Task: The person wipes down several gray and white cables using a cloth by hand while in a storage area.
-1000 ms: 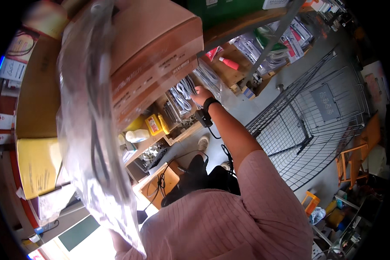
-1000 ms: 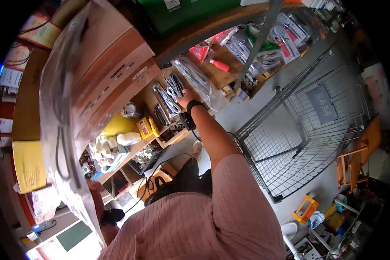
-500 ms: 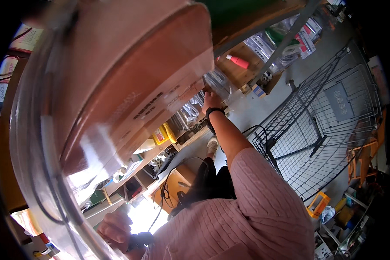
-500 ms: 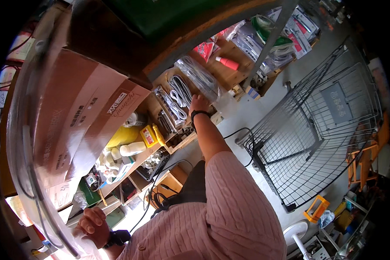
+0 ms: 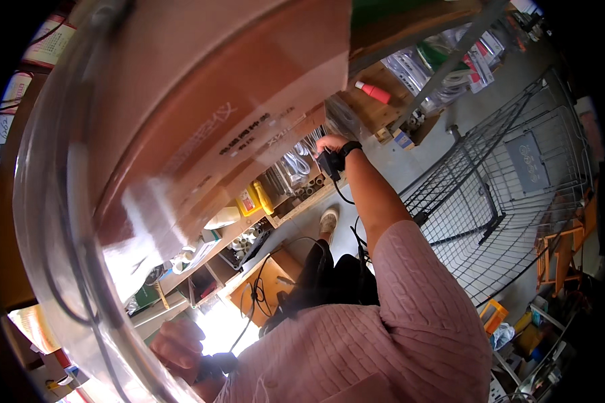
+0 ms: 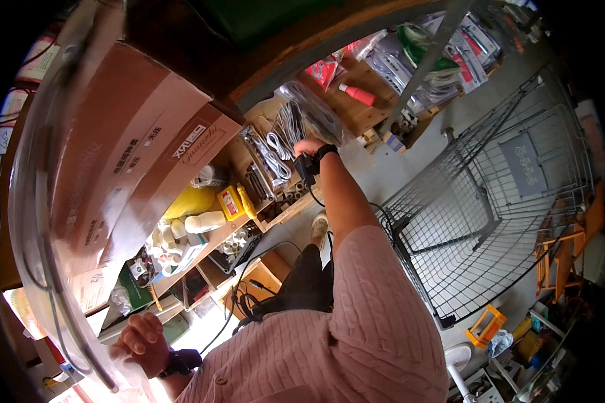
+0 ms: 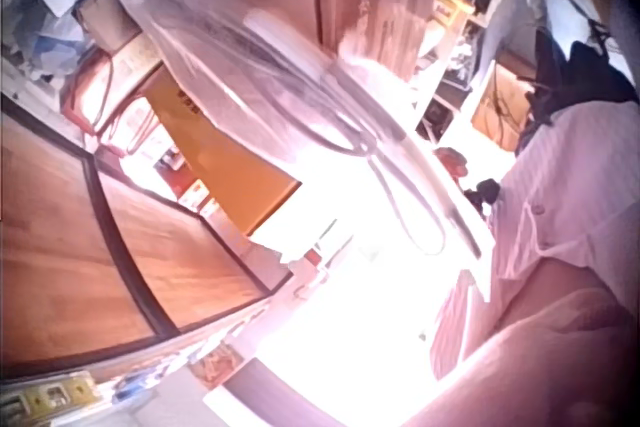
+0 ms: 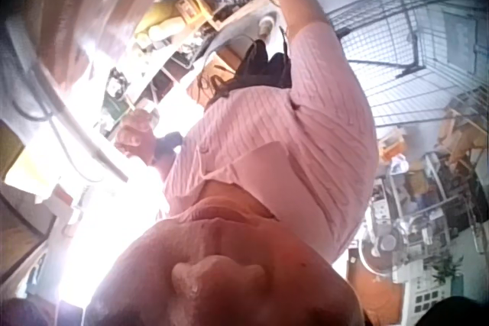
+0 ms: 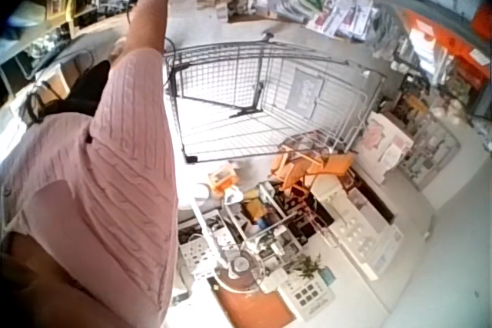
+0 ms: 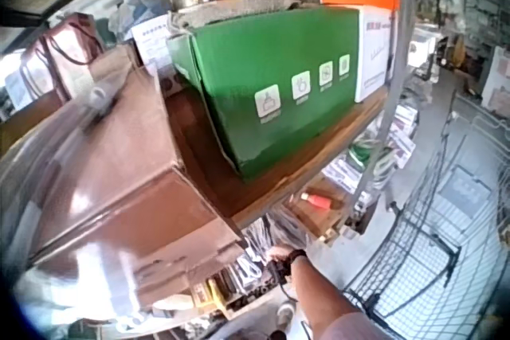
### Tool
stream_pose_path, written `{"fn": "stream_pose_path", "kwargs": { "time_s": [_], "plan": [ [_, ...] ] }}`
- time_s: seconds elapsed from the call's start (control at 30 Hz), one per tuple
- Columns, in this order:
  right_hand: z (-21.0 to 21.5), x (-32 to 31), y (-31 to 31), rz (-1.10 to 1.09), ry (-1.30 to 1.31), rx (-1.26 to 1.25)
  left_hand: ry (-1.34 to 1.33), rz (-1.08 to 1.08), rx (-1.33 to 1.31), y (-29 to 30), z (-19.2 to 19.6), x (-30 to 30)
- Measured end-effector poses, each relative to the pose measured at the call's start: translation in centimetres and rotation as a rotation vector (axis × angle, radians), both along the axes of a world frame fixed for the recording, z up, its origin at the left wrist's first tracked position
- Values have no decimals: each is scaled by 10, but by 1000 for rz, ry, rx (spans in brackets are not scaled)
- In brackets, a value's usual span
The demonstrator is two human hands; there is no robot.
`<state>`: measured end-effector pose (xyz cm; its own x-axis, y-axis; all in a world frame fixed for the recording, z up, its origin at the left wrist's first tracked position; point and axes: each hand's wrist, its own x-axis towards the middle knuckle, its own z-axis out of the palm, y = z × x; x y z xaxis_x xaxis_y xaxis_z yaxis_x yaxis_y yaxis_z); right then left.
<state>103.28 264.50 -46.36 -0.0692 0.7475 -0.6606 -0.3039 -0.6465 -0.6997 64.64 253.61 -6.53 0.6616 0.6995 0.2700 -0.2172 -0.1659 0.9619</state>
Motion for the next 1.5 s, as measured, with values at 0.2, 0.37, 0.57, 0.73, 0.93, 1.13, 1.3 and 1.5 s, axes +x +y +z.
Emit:
{"fn": "stream_pose_path", "kwargs": {
  "time_s": [0.2, 0.37, 0.57, 0.73, 0.93, 1.13, 1.3, 1.5],
  "plan": [
    [23, 3, -27, -175, 43, 35, -30, -82, -4, 6, -5, 0],
    [42, -17, -46, -199, 215, 86, -80, -24, 3, -8, -7, -3],
    [123, -52, -92, -274, 535, 131, -154, 55, 57, -29, -6, -2],
    [189, -67, -162, -571, 890, 238, -79, 147, 42, -46, -29, -29],
    [254, -67, -273, -837, 799, 273, -39, 60, -121, -67, -43, -20],
    [313, -83, -369, -773, 457, 344, 94, -181, -168, -117, -32, 11],
    [359, -105, -425, -536, 184, 374, 368, -200, 948, -158, 6, 79],
    [416, -133, -475, -317, 6, 332, 418, -140, 1334, -193, 19, 127]
  ]
}}
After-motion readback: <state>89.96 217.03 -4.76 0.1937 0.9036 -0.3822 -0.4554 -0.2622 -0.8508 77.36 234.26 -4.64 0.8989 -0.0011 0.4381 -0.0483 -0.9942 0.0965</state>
